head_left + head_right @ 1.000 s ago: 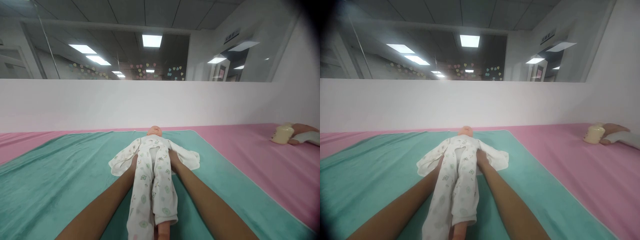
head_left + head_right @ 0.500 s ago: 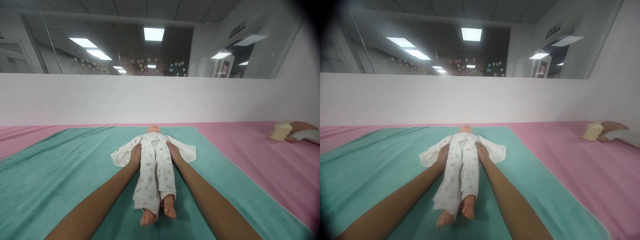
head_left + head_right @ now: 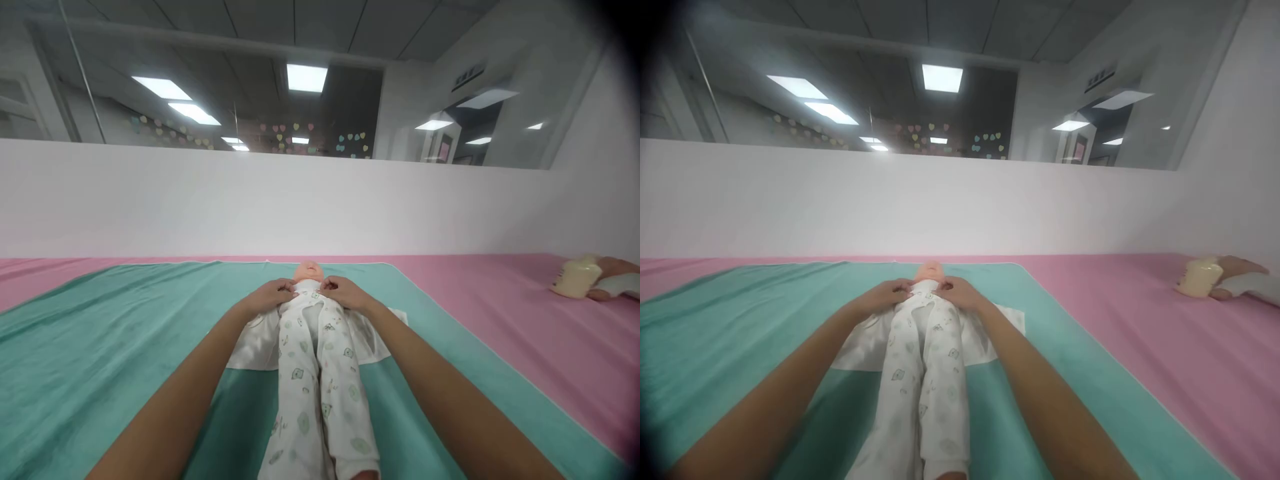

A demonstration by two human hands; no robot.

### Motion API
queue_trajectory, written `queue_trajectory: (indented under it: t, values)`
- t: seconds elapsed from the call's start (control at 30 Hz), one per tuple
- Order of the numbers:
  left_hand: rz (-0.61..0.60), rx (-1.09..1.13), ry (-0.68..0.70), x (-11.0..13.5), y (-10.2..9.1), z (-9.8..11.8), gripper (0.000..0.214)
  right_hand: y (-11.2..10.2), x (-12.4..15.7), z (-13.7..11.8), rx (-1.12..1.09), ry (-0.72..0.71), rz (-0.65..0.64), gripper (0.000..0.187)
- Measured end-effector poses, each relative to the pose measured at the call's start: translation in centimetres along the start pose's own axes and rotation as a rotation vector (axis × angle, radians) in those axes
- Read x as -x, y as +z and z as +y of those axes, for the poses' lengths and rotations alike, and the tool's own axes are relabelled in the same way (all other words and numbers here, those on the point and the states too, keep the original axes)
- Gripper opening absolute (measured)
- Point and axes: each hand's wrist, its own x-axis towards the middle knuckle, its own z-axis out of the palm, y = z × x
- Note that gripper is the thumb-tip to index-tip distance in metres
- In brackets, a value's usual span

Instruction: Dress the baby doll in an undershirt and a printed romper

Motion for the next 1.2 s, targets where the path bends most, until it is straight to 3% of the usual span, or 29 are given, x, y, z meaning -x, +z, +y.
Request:
queue_trajectory:
  t: [0.07, 0.17, 0.23, 0.33, 0.43, 0.53, 0.63, 0.73, 0.8, 0.9, 0.97, 1.03, 1.1, 1.2]
  values:
    - [-0.063, 0.011, -0.018, 0.1, -0.7, -0.3, 0.024, -0.7, -0.6, -0.2, 0.059, -0.012, -0.141, 0.030]
    - [-0.023, 0.002, -0.014, -0.4, -0.6, -1.1, 0.027, -0.9, -1.5, -0.1, 0.126, -0.085, -0.135, 0.032]
    - [0.099, -0.054, 0.003, -1.2, 0.2, -1.7, 0.027, -0.3, -2.2, 0.5, 0.135, -0.079, -0.017, 0.030]
    - [0.314, -0.265, -0.006, -2.3, 1.7, -2.5, 0.021, 1.1, -3.1, 1.5, 0.156, 0.051, 0.193, 0.026]
    - [0.393, -0.402, -0.029, -2.6, 2.9, -2.8, 0.016, 2.3, -3.1, 1.7, 0.188, 0.113, 0.329, 0.021]
    - [0.437, -0.448, 0.000, -1.3, 3.6, -2.8, 0.013, 3.0, -1.0, 0.9, 0.202, 0.094, 0.415, 0.022]
    - [0.460, -0.533, 0.177, 2.1, 4.2, -2.6, 0.020, 3.4, 4.1, -0.5, 0.149, -0.008, 0.364, 0.036]
    - [0.433, -0.520, 0.339, 7.6, 5.2, -1.7, 0.023, 3.9, 11.7, -2.2, 0.064, -0.061, 0.188, 0.048]
    - [0.385, -0.471, 0.329, 12.0, 5.9, -0.2, 0.018, 4.1, 16.8, -3.7, 0.074, -0.058, 0.075, 0.055]
    - [0.227, -0.399, 0.253, 18.5, 7.0, 2.3, 0.009, 4.3, 22.5, -6.2, 0.119, -0.093, -0.076, 0.047]
    - [0.153, -0.372, 0.240, 21.9, 7.9, 3.5, 0.010, 4.5, 24.5, -7.8, 0.158, -0.149, -0.052, 0.035]
    - [0.155, -0.380, 0.222, 24.0, 8.9, 4.0, 0.013, 5.0, 25.2, -9.2, 0.237, -0.188, 0.009, 0.021]
    - [0.200, -0.419, 0.178, 24.9, 9.8, 4.0, 0.016, 5.8, 25.2, -10.7, 0.359, -0.202, -0.002, 0.012]
    - [0.270, -0.532, 0.107, 24.8, 10.6, 3.7, 0.022, 7.3, 24.9, -12.7, 0.601, -0.195, -0.107, 0.015]
